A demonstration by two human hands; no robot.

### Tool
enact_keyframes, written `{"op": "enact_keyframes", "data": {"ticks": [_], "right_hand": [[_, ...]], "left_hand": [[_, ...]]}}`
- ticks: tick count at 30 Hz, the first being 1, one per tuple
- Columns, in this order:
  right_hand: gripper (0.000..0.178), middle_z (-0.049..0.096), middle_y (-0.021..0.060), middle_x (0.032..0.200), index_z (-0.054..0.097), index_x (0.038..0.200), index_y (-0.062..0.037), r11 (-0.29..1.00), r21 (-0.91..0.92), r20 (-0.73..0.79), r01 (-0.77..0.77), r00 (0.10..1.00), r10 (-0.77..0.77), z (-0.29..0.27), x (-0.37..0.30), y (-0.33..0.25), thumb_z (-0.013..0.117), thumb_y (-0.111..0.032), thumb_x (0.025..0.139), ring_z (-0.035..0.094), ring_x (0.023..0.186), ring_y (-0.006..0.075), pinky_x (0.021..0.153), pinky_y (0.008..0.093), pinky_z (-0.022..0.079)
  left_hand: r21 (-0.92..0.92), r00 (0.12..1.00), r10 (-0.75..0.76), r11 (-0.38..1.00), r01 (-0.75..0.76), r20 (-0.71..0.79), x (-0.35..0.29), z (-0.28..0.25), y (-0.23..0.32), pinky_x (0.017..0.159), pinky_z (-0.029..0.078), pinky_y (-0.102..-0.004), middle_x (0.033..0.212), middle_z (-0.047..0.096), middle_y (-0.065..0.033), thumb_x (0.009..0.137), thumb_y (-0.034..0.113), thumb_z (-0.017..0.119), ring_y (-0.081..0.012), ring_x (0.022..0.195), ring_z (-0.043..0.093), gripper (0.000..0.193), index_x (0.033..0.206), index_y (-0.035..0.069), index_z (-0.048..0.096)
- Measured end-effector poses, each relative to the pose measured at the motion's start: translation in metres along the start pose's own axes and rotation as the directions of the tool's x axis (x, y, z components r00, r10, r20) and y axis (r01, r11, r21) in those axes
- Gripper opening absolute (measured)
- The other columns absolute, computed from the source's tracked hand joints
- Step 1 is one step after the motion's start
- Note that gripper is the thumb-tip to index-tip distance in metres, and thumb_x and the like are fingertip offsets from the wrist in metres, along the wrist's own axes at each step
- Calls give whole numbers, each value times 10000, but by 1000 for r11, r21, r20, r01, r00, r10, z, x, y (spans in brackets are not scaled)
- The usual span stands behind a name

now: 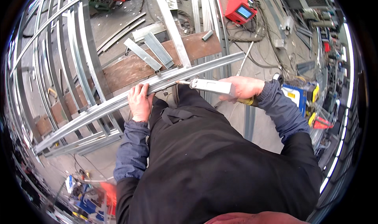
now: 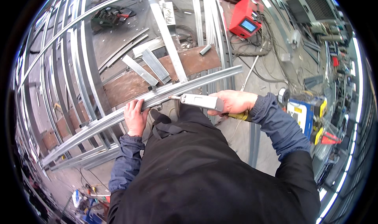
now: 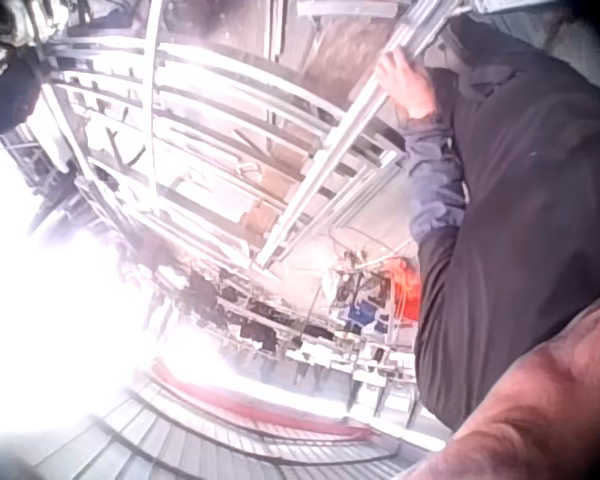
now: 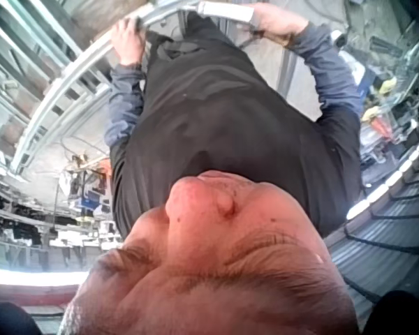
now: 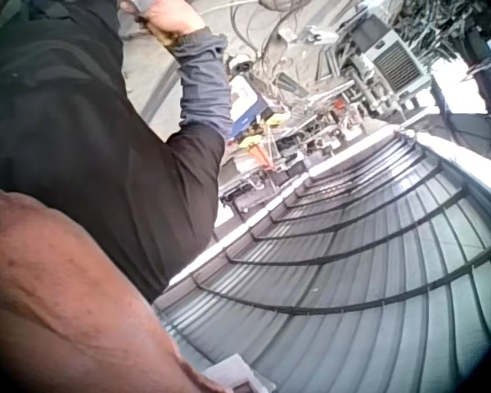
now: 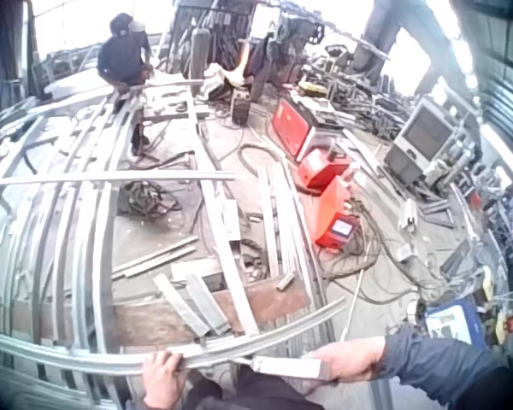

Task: The person aligns and tack welds metal frame components using a handheld welding torch. They repeatedly position metal bars and apply short welds at joints to assemble a larger frame structure.

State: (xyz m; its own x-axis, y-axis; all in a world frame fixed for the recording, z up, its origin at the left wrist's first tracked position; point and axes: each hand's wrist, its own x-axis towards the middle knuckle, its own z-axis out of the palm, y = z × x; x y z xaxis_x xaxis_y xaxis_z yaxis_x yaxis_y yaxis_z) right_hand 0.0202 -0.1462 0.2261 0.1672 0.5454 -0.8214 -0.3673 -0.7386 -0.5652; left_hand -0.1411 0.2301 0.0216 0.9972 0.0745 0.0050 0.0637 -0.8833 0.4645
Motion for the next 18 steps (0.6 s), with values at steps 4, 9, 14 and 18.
{"op": "enact_keyframes", "data": {"ticks": [4,9,14,18], "right_hand": [[430,634,12,887,662,1453,-49,995,-92,183,-32,982,49,-60,31,-15,769,-298,1119,608,671,126,632,337,550],[397,611,-1,867,655,1365,-33,990,74,361,-119,929,85,-117,75,-12,775,-315,1113,635,723,119,623,318,575],[390,640,27,855,646,1347,-30,989,11,473,-150,872,127,-149,106,-18,757,-331,1125,660,736,127,619,317,576],[432,687,67,835,659,1363,-15,990,-41,519,-138,843,139,-157,117,-26,748,-366,1128,688,711,150,644,331,580]], "left_hand": [[-32,998,-50,998,49,-23,-1,-4,6,1098,511,-496,1270,719,-95,767,197,949,-370,1224,648,580,1311,126,759],[-26,996,-87,996,86,-31,-2,-4,9,1110,522,-492,1285,718,-85,755,154,942,-366,1237,648,599,1324,121,758],[6,994,-109,994,109,-11,-2,-4,12,1133,518,-485,1301,715,-80,738,160,950,-357,1266,645,612,1319,122,760],[0,993,-121,993,121,6,1,-2,11,1134,520,-481,1306,717,-70,723,154,956,-353,1271,644,626,1318,126,761]]}}
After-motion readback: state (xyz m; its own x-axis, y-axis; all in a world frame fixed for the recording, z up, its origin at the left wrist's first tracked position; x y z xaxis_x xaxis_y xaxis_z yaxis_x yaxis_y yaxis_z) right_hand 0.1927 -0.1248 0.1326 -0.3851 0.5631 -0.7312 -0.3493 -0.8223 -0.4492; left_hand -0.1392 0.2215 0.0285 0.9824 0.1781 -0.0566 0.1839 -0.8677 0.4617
